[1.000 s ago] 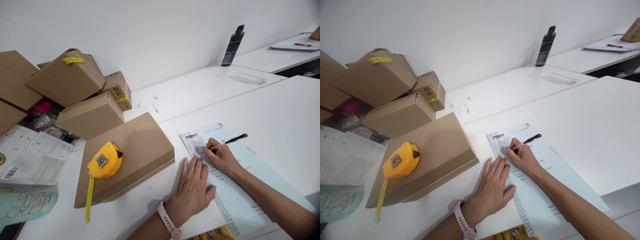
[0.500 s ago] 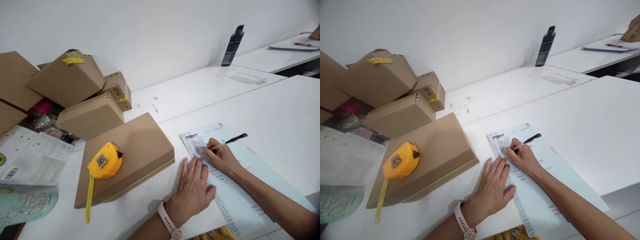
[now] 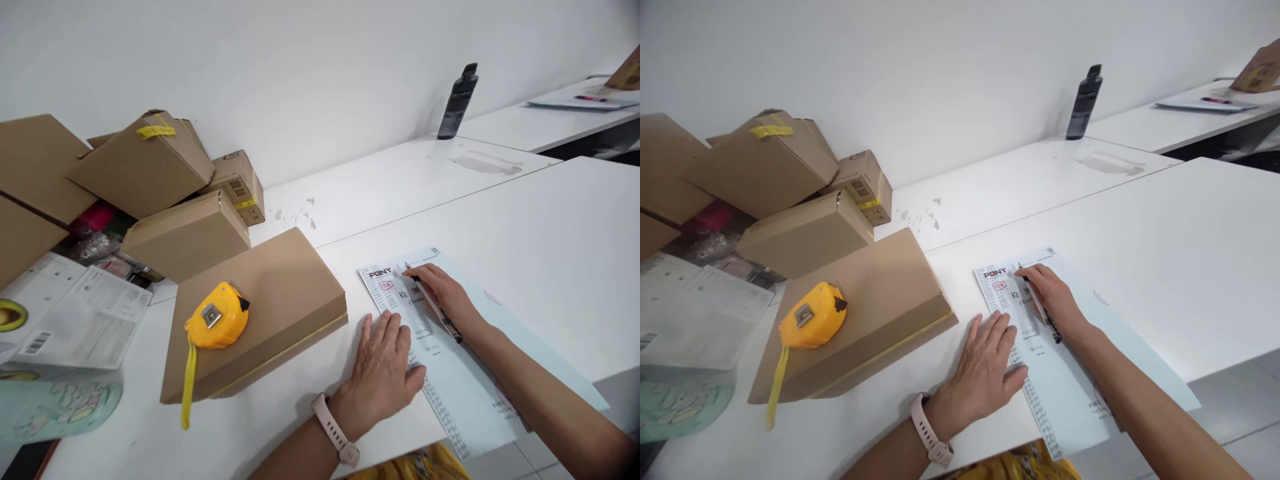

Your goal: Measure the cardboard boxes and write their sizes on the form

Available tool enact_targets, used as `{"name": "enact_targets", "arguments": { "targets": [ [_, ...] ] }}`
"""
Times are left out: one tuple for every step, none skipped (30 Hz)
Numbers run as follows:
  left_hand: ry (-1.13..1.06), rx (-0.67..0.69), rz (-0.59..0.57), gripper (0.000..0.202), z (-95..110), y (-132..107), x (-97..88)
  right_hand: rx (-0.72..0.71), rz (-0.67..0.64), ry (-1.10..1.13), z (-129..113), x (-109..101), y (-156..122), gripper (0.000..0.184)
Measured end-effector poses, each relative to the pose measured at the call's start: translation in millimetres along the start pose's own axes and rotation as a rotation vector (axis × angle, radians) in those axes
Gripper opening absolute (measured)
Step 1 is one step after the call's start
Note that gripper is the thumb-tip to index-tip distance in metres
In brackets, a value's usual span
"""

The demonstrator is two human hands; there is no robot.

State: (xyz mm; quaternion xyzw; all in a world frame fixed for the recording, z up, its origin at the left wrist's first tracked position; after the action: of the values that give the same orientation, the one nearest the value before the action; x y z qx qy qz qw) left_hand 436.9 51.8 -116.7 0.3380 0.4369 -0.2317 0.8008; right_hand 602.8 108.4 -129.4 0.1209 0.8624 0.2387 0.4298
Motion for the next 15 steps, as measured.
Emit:
{"name": "enact_targets", "arguments": {
  "targets": [
    [-0.002,0.01,0.052,0.037,2,1,-6.8,-0.044,-0.03,-0.033,0,3,0,0.037],
    [-0.005,0.018,0.1,0.031,3,1,-15.6,-0.071,-0.052,-0.062,0,6,0,0.043],
    [-0.008,0.024,0.148,0.025,6,0,-27.8,-0.081,-0.062,-0.087,2,8,-1,0.049],
    [-0.015,0.03,0.216,0.022,8,-2,-45.7,-0.076,-0.068,-0.101,5,10,-2,0.054],
    [-0.019,0.033,0.302,0.022,10,-6,-69.0,-0.059,-0.066,-0.103,8,11,-2,0.058],
    [-0.014,0.031,0.397,0.024,11,-12,-96.3,-0.032,-0.054,-0.092,12,11,-3,0.059],
    [-0.003,0.024,0.531,0.027,11,-21,-129.4,0.006,-0.034,-0.064,16,11,-3,0.059],
    [0.052,-0.005,0.65,0.032,8,-32,-161.4,0.047,-0.012,-0.028,21,10,-4,0.058],
    [0.127,-0.033,0.774,0.036,5,-44,-193.1,0.084,0.011,0.009,26,9,-4,0.055],
    [0.199,-0.083,0.89,0.036,-1,-56,-222.8,0.113,0.032,0.044,30,8,-4,0.052],
    [0.252,-0.149,0.945,0.034,-12,-64,-246.7,0.132,0.049,0.072,33,7,-4,0.05],
    [0.293,-0.218,0.937,0.034,-25,-67,-264.1,0.144,0.063,0.092,35,7,-4,0.048],
    [0.293,-0.312,0.876,0.038,-44,-67,-275.5,0.152,0.073,0.107,37,7,-4,0.046],
    [0.249,-0.416,0.779,0.048,-67,-64,-280.6,0.161,0.082,0.122,38,7,-3,0.045],
    [0.177,-0.525,0.67,0.057,-91,-62,-279.9,0.176,0.092,0.14,40,7,-3,0.044]
  ]
}}
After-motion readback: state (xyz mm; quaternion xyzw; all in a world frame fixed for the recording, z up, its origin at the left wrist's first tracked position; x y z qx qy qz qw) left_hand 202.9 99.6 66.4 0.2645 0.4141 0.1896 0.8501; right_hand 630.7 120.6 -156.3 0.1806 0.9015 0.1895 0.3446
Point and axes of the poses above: each hand's wrist, its own y-axis towards the middle knuckle, its own x-axis out of the palm, z = x × y, the point moved 10 cm from there along y, towards the middle knuckle, and after that the axes turned 12 degrees about -x, right-handed, at the moved point
